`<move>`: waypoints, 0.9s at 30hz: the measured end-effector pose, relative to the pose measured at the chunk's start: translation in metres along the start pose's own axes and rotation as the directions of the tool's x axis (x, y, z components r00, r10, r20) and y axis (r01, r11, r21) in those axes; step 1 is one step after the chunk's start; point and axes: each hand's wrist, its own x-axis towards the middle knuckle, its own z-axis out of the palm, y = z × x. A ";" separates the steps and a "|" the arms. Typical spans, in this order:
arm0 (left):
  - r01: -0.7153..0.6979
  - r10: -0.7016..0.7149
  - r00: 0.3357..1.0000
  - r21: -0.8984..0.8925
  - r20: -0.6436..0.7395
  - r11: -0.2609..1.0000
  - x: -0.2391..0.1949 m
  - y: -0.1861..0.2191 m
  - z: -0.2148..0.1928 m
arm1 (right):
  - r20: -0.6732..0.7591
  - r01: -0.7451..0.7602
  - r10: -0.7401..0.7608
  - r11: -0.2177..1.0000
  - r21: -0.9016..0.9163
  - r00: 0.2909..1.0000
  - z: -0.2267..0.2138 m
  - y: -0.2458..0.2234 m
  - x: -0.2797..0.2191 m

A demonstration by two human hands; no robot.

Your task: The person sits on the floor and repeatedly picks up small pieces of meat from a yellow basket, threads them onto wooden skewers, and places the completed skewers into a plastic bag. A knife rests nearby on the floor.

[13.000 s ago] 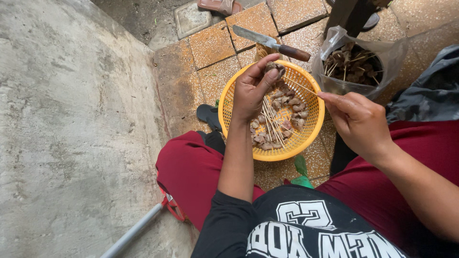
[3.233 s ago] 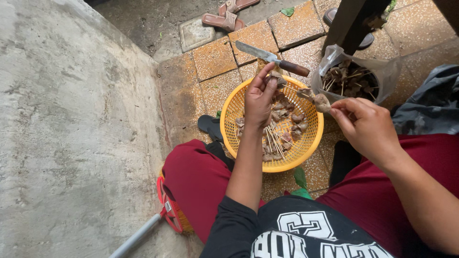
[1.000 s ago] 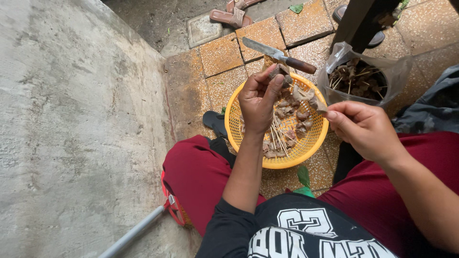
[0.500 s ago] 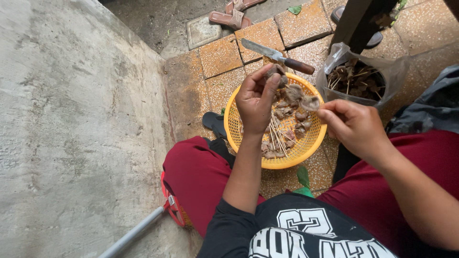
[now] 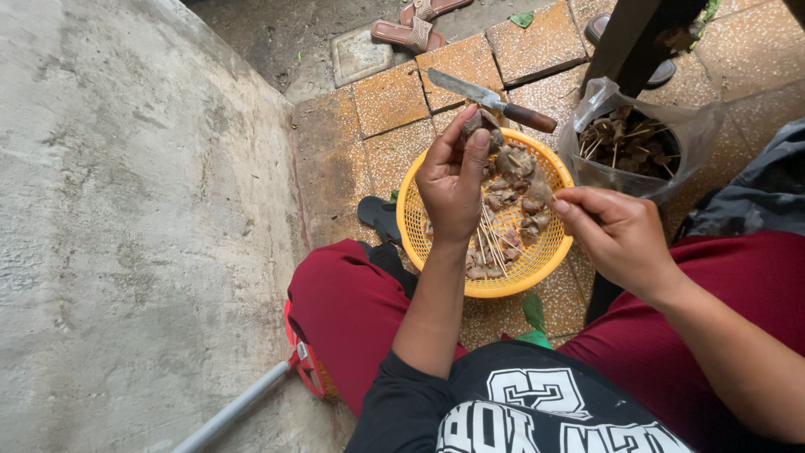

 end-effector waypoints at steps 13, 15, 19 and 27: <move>0.003 -0.002 1.000 -0.064 0.021 0.998 -0.002 0.006 0.005 | 0.528 -0.646 0.374 0.388 0.658 0.762 -0.014 0.028 0.007; 0.004 -0.003 1.000 -0.054 0.022 0.999 -0.003 0.006 0.006 | 0.558 -0.662 0.360 0.346 0.665 0.748 -0.015 0.030 0.008; 0.010 -0.009 1.000 -0.027 0.026 1.000 -0.004 0.007 0.006 | 0.591 -0.676 0.331 0.300 0.673 0.736 -0.015 0.033 0.008; -0.010 0.009 1.000 0.015 0.025 1.000 -0.005 0.006 0.005 | 0.561 -0.649 0.328 0.341 0.680 0.760 -0.015 0.035 0.008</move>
